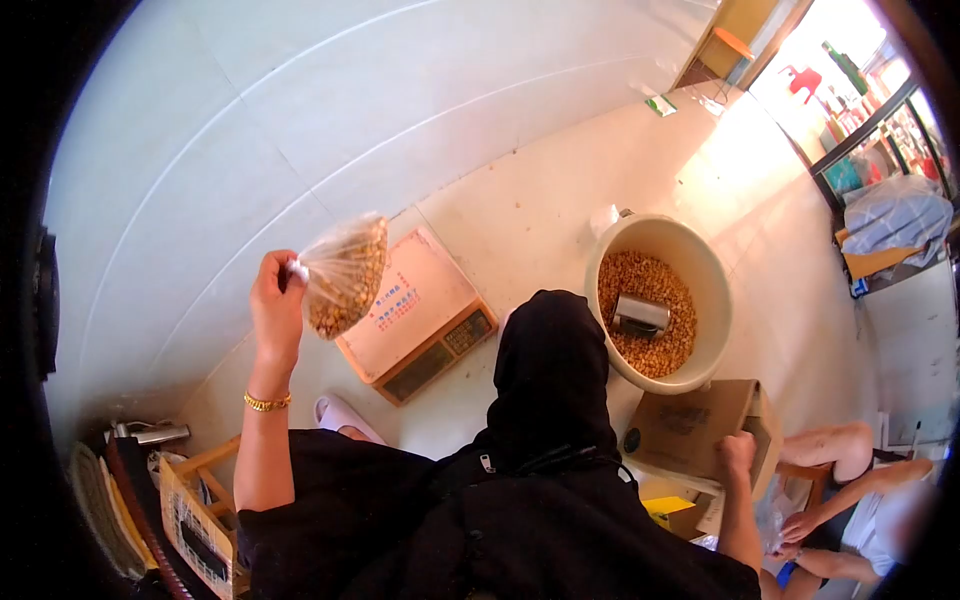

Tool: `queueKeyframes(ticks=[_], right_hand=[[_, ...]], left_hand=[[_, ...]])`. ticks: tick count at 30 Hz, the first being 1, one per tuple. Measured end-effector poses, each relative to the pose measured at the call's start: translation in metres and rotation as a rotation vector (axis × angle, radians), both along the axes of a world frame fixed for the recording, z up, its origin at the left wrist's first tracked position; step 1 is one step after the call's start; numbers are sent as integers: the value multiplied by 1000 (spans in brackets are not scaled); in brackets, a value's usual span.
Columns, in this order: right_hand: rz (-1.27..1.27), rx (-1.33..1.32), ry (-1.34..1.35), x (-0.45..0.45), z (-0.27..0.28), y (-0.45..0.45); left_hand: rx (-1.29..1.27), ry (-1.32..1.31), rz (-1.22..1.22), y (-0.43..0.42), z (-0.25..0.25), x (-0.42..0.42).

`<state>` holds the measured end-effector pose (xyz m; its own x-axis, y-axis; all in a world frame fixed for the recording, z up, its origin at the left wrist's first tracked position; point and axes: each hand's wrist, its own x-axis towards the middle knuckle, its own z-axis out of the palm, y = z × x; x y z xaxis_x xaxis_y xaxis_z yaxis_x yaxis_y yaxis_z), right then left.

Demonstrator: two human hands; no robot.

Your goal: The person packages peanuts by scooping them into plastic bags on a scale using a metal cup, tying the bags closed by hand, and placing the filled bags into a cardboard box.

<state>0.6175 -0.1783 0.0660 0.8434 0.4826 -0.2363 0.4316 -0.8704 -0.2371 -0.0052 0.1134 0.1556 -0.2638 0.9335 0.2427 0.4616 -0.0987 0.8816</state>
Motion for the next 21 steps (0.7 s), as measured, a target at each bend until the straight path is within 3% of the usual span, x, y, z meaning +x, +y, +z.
queueKeyframes(ticks=[2, 3, 4, 6, 9, 11, 13, 16, 18, 21], right_hand=[[19, 91, 39, 45, 19, -17], [547, -54, -231, 124, -5, -54], [70, 226, 28, 111, 21, -40], [359, -4, -217, 177, 36, -47], [380, -101, -414, 232, 81, -19], [391, -179, -604, 246, 125, 20], [405, -235, -777, 231, 172, 67], [503, -178, -931, 112, 239, 140], [605, -86, -1023, 97, 258, 171], [669, 31, -1028, 8, 293, 216]], left_hand=[[-18, 0, 9, -11, -11, -16], [-42, 7, 12, -16, -15, -22], [-42, -2, 20, -19, -19, -27], [-76, -79, 44, -27, -25, -34], [-44, 90, 121, -36, -18, -46], [-47, 43, 174, -43, -8, -54], [-46, -5, 230, -53, 2, -63], [-95, -141, 241, -68, 14, -74], [-68, -156, 277, -75, 19, -78], [-24, -173, 366, -82, 22, -85]])
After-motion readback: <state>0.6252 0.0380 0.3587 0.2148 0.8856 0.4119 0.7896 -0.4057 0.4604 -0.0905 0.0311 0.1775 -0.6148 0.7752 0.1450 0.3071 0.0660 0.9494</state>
